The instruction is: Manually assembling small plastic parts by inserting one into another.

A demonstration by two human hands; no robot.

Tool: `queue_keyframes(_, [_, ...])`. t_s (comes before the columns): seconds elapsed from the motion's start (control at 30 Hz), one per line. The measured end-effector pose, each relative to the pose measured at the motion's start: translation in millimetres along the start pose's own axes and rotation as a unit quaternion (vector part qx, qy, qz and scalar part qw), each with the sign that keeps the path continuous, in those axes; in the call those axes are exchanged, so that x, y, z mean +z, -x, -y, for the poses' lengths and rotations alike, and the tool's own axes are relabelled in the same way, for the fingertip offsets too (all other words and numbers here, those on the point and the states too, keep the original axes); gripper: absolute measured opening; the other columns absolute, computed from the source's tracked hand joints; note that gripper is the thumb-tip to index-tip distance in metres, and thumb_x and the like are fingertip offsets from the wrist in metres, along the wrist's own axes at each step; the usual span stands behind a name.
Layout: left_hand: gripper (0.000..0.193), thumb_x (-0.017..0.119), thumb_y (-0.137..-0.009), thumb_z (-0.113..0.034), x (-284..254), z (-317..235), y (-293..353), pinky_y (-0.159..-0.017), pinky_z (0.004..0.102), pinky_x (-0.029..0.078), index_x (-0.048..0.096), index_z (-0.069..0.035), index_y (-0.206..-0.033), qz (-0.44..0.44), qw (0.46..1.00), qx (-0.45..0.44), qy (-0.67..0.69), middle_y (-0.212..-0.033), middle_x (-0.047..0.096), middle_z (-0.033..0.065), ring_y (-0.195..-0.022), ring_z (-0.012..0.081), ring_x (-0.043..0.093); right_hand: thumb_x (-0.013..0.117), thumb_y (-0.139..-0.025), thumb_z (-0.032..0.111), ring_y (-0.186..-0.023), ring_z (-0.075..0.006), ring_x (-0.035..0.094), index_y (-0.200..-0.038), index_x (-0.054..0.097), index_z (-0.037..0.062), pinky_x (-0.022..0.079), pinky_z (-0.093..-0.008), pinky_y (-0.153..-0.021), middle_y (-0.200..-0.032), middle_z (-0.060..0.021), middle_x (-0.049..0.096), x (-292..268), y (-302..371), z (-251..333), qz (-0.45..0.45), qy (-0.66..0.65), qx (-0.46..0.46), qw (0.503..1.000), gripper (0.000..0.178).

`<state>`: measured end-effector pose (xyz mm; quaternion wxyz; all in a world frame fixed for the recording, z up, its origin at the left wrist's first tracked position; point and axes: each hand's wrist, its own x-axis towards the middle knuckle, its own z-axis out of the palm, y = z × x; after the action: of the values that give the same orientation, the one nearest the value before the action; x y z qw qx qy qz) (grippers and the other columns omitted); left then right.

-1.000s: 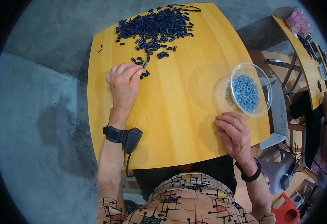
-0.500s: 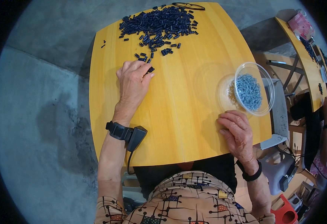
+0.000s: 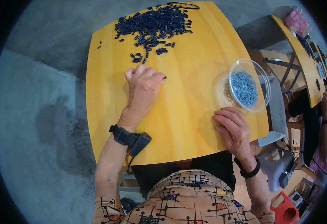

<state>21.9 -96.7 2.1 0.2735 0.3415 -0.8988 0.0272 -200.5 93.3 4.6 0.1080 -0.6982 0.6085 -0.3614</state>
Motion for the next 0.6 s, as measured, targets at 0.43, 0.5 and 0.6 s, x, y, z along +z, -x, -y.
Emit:
queue_keyframes(0.43, [0.023,0.071,-0.071,-0.011,2,-64,19,-0.079,0.0364,0.036,0.067,-0.008,-0.094,0.047,0.989,-0.050,0.133,-0.080,0.061,0.0027,-0.083,0.0216,0.054,0.067,-0.067,0.000,-0.098,-0.0300,0.057,-0.093,0.063,0.0017,0.045,-0.0385,-0.086,-0.100,-0.0106,0.062,3,4,-3,-0.012,0.000,-0.020,1.000,0.026])
queue_keyframes(0.5, [0.025,0.071,-0.071,-0.012,5,-63,21,-0.079,0.0372,0.035,0.067,-0.009,-0.096,0.050,0.987,-0.052,0.141,-0.082,0.061,0.0026,-0.085,0.0217,0.053,0.067,-0.067,0.000,-0.098,-0.0300,0.057,-0.093,0.063,0.0017,0.045,-0.0386,-0.086,-0.100,-0.0105,0.062,5,5,-5,-0.013,0.002,-0.022,1.000,0.026])
queue_keyframes(0.6, [0.027,0.071,-0.071,-0.014,5,-65,22,-0.079,0.0381,0.036,0.067,-0.010,-0.098,0.060,0.984,-0.069,0.154,-0.084,0.061,0.0032,-0.086,0.0226,0.054,0.066,-0.067,-0.001,-0.098,-0.0300,0.057,-0.093,0.064,0.0015,0.046,-0.0383,-0.086,-0.100,-0.0105,0.063,5,6,-4,-0.012,-0.001,-0.023,1.000,0.027])
